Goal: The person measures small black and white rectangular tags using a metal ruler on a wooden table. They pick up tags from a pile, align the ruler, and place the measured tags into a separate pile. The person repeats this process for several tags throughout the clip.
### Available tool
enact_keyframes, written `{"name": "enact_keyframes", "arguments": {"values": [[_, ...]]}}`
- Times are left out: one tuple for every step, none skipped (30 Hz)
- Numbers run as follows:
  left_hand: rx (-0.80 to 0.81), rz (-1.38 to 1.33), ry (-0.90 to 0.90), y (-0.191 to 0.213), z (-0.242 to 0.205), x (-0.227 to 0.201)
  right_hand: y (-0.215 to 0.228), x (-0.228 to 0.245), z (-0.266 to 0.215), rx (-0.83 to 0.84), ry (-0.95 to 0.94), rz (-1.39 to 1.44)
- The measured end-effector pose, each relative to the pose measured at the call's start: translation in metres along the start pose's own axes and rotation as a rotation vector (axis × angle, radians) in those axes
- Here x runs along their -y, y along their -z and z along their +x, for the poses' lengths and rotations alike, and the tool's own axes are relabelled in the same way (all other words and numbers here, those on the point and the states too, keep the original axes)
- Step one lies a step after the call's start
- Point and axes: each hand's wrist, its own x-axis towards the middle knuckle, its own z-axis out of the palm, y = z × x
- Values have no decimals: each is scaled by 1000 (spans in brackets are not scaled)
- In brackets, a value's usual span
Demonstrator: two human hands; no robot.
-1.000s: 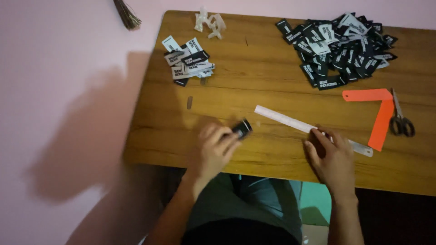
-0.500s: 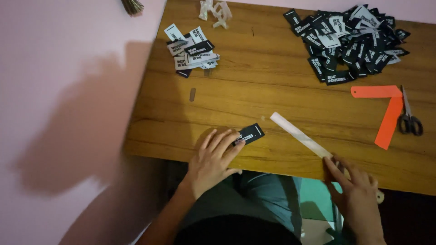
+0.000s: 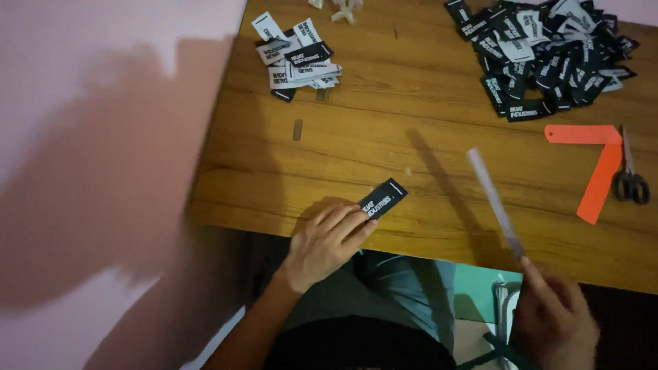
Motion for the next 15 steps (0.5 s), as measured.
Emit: {"name": "enact_keyframes", "arguments": {"values": [[1, -23, -15, 0, -1, 1, -11, 1, -6, -108, 19, -111], [1, -22, -10, 2, 1, 1, -17, 3, -13, -105, 23, -110], [-20, -5, -17, 5, 2, 0, -23, 5, -19, -42, 64, -59], [-40, 12, -23, 8, 3, 0, -28, 6, -27, 23, 105, -8], [-39, 12, -18, 7, 2, 0, -29, 19, -24, 27, 108, -8], [-64, 10, -24, 6, 1, 0, -28, 32, -22, 202, 80, -63], [-88, 7, -30, 4, 1, 0, -27, 44, -20, 375, 49, -120], [-89, 5, -28, 2, -3, 0, -28, 48, -20, 378, 50, -122], [-85, 5, -32, 0, -6, -1, -28, 52, -21, 397, 62, -147], [-87, 6, -47, -3, -4, 3, -29, 57, -17, 405, 69, -175], [-94, 4, -55, -2, -3, 3, -25, 57, -13, 396, 64, -180], [-92, 6, -47, -1, -3, 2, -23, 58, -10, 321, 125, -130], [-89, 8, -38, 0, -3, 1, -22, 57, -8, 245, 186, -79], [-82, 2, -35, 1, -4, -1, -14, 60, -4, 254, 181, -78], [-92, 5, -46, 1, -5, -2, -7, 62, 0, 250, 179, -52]]}}
